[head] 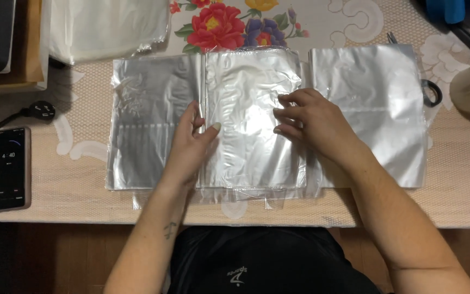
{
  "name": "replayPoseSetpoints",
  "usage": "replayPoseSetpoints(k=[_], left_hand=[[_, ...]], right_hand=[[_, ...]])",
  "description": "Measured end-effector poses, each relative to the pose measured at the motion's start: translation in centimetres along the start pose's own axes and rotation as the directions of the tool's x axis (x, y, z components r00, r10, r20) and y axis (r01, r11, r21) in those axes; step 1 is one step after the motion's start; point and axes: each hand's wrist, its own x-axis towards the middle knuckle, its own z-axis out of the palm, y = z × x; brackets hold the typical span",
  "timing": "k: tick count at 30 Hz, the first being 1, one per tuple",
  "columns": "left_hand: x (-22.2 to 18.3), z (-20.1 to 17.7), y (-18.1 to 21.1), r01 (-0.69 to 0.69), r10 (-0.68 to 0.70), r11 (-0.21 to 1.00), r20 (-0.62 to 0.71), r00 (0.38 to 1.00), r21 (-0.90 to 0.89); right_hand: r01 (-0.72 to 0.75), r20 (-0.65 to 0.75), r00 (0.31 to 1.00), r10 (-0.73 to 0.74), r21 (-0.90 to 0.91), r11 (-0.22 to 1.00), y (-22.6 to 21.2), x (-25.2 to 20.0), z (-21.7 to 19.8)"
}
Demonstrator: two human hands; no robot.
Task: The person is seen unfolding, smoothing, and organizing clear plastic bags on a table.
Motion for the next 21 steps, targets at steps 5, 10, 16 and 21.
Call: replayPoseSetpoints(k=[5,10,16,21], left_hand=[[3.3,-1.8,1.1,0.103,-0.102,0.994,0.034,0.994,-0.045],[9.4,-2.4,0.2,0.201,-0.202,0.970,-0.006,0.979,0.138],[15.8,0.4,2.7,-0.156,0.127,0.959,0.132,0.983,0.236],[17.2,0.2,2.9,-0.331,0.297,0.901,0.157,0.942,0.280]], right_hand=[[0.009,-0.006,1.000,-0.009,-0.011,1.000,0.4,-0.1,0.2],[-0.013,-0.017,1.000,0.013,-0.004,1.000,0.8,-0.1,0.7],[-0.021,-0.016,1.000,0.021,-0.008,1.000,0.9,0.1,0.7],[0.054,-0.026,0.998,-0.052,0.072,0.996,1.0,0.2,0.5]])
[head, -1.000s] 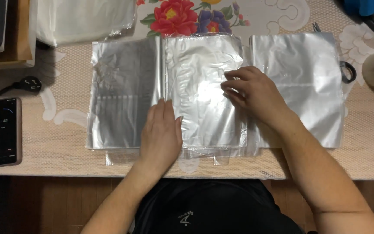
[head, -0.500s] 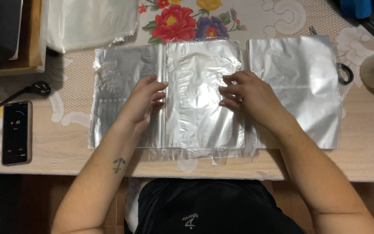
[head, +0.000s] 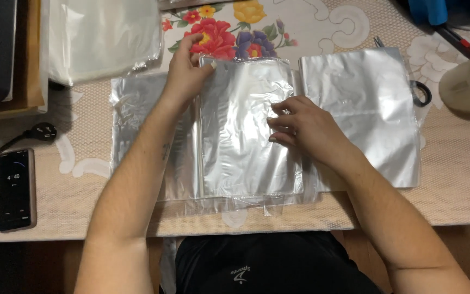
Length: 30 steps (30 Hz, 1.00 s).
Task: The person is seen unfolding, smoothing, and organizing clear plastic bags on a table.
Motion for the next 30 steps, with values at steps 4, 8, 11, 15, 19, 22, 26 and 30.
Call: replayPoseSetpoints(k=[4,8,11,15,19,22,26,30], left_hand=[[-7.9,-0.5,-0.6,-0.088,0.080,0.981,0.053,0.995,0.174],[-16.4,-1.5,-0.1,0.164,-0.163,0.986,0.161,0.973,0.006],[-21.2,-1.9,-0.4,0.196,-0.168,0.978,0.281,0.945,-0.075],[-23.9,-1.6,0.0,-0.151,0.064,0.950,0.302,0.951,0.274],[-23.9,-0.4,-3.5,-0.326,0.181,0.689,0.281,0.942,0.648],[-22.9,0.7,-4.5,-0.502,0.578,0.203,0.311,0.754,0.841],[-22.4,3.2,-3.1,-0.606,0.542,0.062,0.483,0.688,0.793],[-21.4,5.2,0.4,-0.706,0.357,0.307,0.610,0.707,0.639]], right_hand=[[0.007,0.006,1.000,-0.007,-0.008,1.000,-0.3,0.0,0.0],[-0.113,0.074,0.990,0.122,-0.118,0.987,-1.0,0.4,-0.5],[-0.088,0.080,0.992,0.101,-0.160,0.983,-1.4,0.2,-0.3],[-0.055,0.044,0.997,0.066,-0.215,0.975,-1.7,0.0,-0.4],[-0.042,0.031,0.998,0.051,-0.229,0.972,-1.3,-0.2,0.0],[-0.033,0.028,0.999,0.040,-0.223,0.974,-1.0,-0.2,0.1],[-0.018,0.031,0.999,0.026,-0.217,0.976,-0.6,-0.2,0.3],[-0.016,0.045,0.999,0.026,-0.201,0.980,-0.5,-0.2,0.2]])
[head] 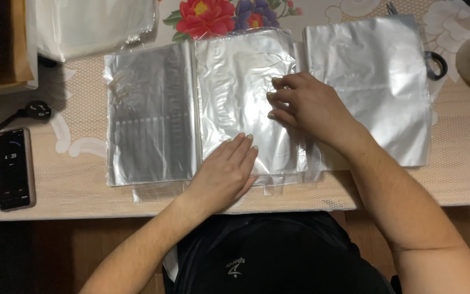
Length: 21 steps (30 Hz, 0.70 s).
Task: The person is seen unfolding, smoothing, and organizing clear plastic bags on a table.
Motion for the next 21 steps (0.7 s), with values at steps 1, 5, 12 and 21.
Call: replayPoseSetpoints(k=[1,5,12,21], left_hand=[[0.3,0.0,-0.1,-0.007,0.007,1.000,0.004,1.000,-0.005],[1.1,0.2,-0.6,0.021,-0.001,0.991,0.140,0.990,-0.136],[1.3,-0.6,-0.4,0.062,-0.027,0.982,0.192,0.981,-0.181],[1.6,0.5,0.8,-0.284,0.278,0.903,0.065,0.958,0.323]], right_hand=[[-0.009,0.002,1.000,0.009,0.001,1.000,0.0,0.0,-0.1],[-0.013,0.026,1.000,0.012,0.035,0.999,-0.2,-0.1,-0.8],[-0.003,0.025,1.000,0.002,0.067,0.998,-0.1,-0.3,-1.0],[0.015,-0.012,1.000,-0.014,0.035,0.999,0.1,-0.1,-0.9]])
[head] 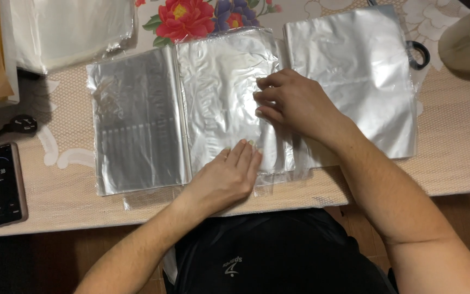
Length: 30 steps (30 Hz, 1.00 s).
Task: The person is seen unfolding, smoothing, and organizing clear plastic bags on a table.
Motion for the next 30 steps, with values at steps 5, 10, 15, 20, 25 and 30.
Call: replayPoseSetpoints(k=[5,10,15,20,25,30], left_hand=[[1.6,0.4,1.0,-0.011,0.016,0.996,-0.052,0.999,0.085],[2.2,0.5,1.5,-0.009,0.012,0.996,-0.029,1.000,0.085],[2.7,-0.6,1.1,0.047,-0.041,0.994,0.063,0.997,-0.097],[2.6,-1.3,0.9,0.038,-0.032,0.995,0.065,0.997,-0.093],[2.4,-0.1,1.7,0.054,-0.052,0.998,0.046,0.998,-0.045],[2.5,0.3,2.2,-0.010,0.009,0.996,0.019,1.000,0.092]], right_hand=[[0.005,0.003,1.000,-0.005,0.001,1.000,0.2,-0.1,0.1],[-0.016,0.015,1.000,0.015,0.030,0.999,0.2,-0.1,0.0],[-0.014,0.009,1.000,0.014,0.009,1.000,0.2,0.0,0.0],[-0.024,0.021,1.000,0.024,0.020,1.000,-0.1,0.0,-0.4],[-0.022,0.015,1.000,0.022,0.019,1.000,0.1,0.1,-0.1],[-0.036,0.011,0.999,0.036,0.041,0.999,-0.3,0.1,-0.3]])
